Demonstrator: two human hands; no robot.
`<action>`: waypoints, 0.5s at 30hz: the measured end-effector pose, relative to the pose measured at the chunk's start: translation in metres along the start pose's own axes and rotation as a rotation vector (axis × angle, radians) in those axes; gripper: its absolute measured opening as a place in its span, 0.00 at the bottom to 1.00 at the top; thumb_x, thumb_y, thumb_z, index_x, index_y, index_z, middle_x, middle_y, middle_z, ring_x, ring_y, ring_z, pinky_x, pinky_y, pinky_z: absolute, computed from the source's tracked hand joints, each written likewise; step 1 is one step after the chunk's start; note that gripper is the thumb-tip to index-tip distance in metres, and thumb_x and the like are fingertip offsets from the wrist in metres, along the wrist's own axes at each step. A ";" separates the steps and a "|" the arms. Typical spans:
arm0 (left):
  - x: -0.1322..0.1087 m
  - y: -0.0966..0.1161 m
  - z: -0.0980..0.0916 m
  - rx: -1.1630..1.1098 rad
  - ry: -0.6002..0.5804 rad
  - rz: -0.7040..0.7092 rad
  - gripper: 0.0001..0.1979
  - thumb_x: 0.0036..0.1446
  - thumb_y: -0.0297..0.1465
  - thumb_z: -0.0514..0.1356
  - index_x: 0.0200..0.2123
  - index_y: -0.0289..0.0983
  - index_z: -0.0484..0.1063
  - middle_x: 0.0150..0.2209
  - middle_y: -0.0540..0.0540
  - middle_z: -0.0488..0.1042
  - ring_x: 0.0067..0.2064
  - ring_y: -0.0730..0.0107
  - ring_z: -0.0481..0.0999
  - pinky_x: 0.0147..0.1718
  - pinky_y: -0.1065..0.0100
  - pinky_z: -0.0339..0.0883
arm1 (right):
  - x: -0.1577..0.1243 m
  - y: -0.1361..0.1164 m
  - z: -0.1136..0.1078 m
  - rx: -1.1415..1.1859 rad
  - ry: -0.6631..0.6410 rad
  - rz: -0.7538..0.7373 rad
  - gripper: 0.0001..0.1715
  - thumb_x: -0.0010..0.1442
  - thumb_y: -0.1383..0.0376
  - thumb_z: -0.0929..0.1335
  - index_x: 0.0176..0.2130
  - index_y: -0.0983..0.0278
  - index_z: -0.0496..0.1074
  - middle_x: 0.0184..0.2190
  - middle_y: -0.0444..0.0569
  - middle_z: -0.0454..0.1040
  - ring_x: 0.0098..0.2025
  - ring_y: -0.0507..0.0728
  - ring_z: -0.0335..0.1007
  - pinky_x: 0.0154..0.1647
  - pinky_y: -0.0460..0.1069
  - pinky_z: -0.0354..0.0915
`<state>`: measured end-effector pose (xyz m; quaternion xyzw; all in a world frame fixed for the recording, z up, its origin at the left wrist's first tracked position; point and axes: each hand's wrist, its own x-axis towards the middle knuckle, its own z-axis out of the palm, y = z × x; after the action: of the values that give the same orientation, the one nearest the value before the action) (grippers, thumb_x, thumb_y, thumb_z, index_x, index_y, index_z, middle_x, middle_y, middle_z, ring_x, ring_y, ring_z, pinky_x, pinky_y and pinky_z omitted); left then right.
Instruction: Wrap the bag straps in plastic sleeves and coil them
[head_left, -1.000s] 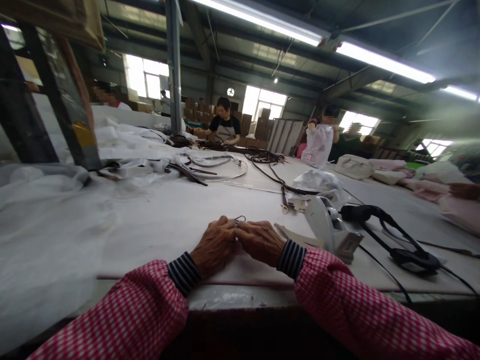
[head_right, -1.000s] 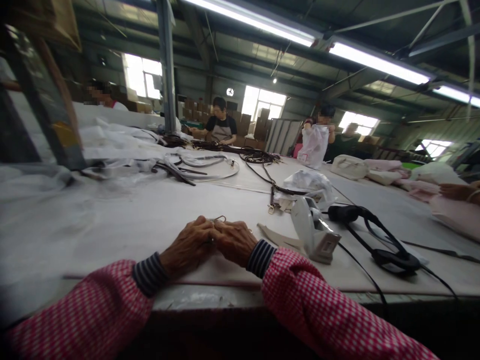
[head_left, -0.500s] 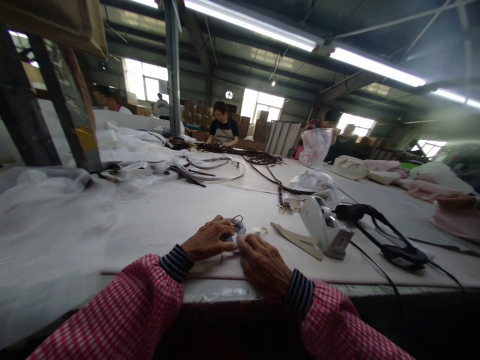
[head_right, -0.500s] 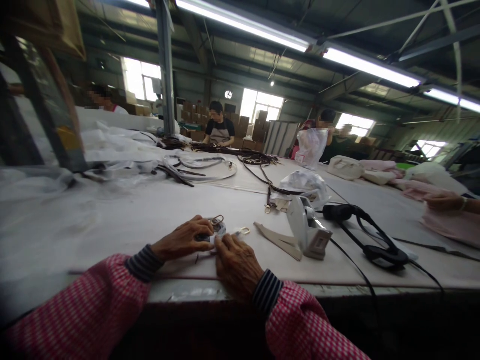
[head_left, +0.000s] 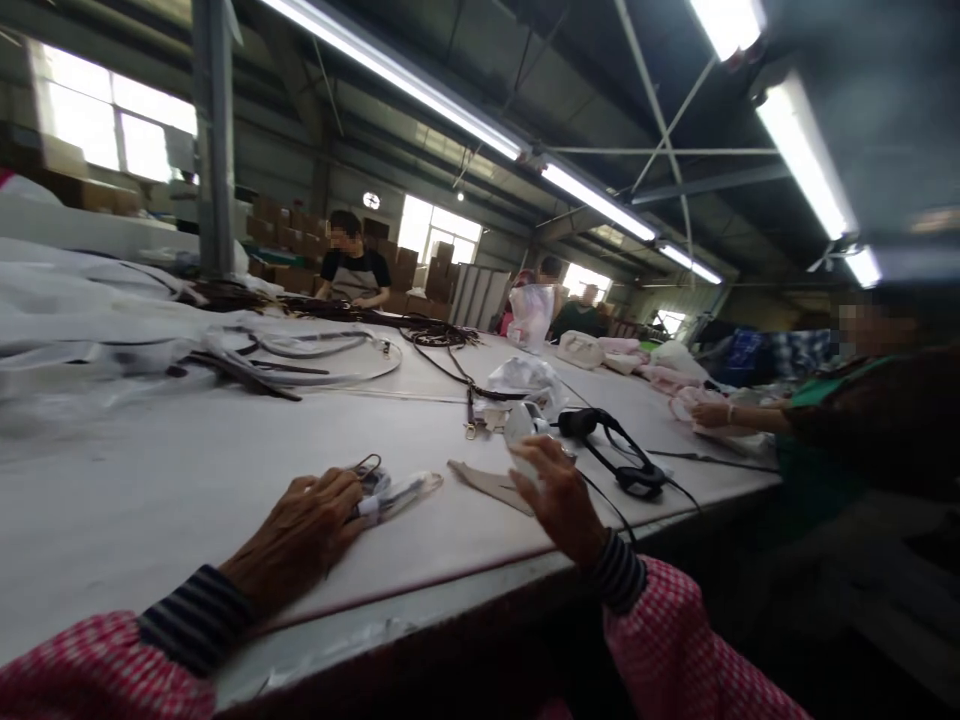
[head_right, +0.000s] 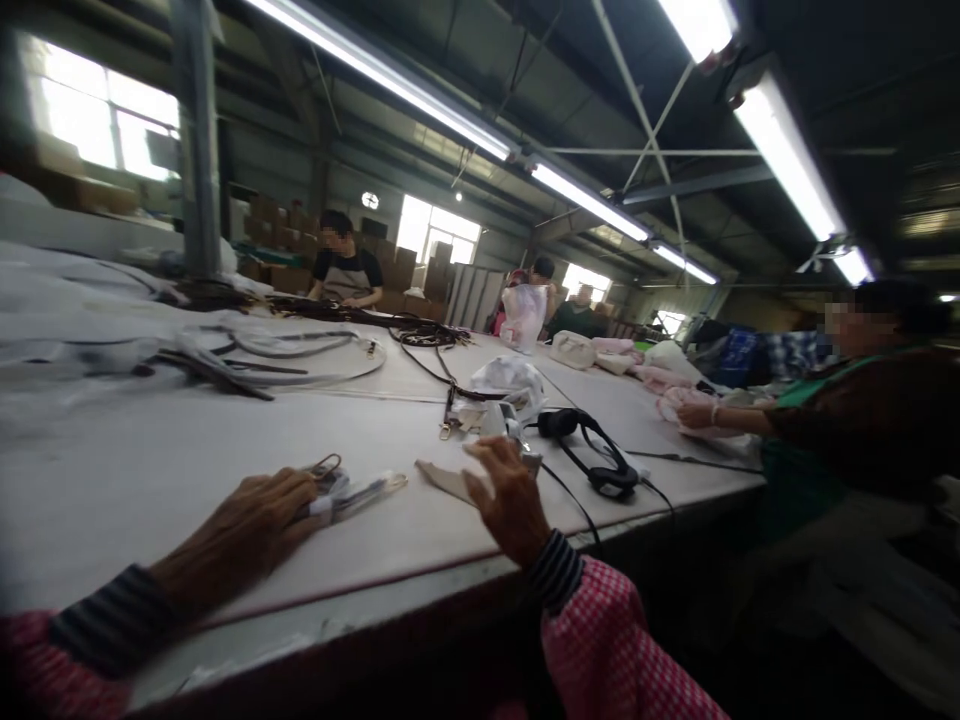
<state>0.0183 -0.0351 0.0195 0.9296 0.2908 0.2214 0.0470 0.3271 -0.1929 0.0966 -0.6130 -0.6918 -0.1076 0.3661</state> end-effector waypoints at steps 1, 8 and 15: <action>0.001 -0.002 0.001 -0.028 0.004 -0.030 0.13 0.68 0.39 0.52 0.38 0.40 0.74 0.45 0.40 0.78 0.47 0.52 0.76 0.47 0.54 0.64 | 0.005 0.018 -0.016 0.009 0.035 0.136 0.14 0.65 0.62 0.66 0.48 0.62 0.76 0.49 0.55 0.72 0.52 0.63 0.68 0.57 0.60 0.66; 0.008 -0.013 0.001 -0.214 0.069 -0.210 0.17 0.65 0.46 0.51 0.40 0.41 0.72 0.44 0.43 0.77 0.45 0.54 0.77 0.43 0.60 0.65 | 0.034 0.101 -0.060 0.114 -0.112 0.668 0.14 0.54 0.55 0.71 0.27 0.64 0.77 0.27 0.50 0.72 0.32 0.57 0.68 0.29 0.48 0.65; 0.008 -0.015 0.006 -0.231 0.087 -0.193 0.15 0.65 0.45 0.53 0.40 0.41 0.72 0.46 0.43 0.77 0.47 0.53 0.77 0.46 0.60 0.65 | 0.036 0.103 -0.052 0.264 -0.144 0.909 0.14 0.47 0.57 0.75 0.25 0.66 0.76 0.19 0.44 0.66 0.24 0.51 0.61 0.22 0.44 0.55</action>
<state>0.0188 -0.0179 0.0135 0.8753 0.3532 0.2877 0.1623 0.4430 -0.1729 0.1251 -0.8074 -0.3852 0.1952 0.4019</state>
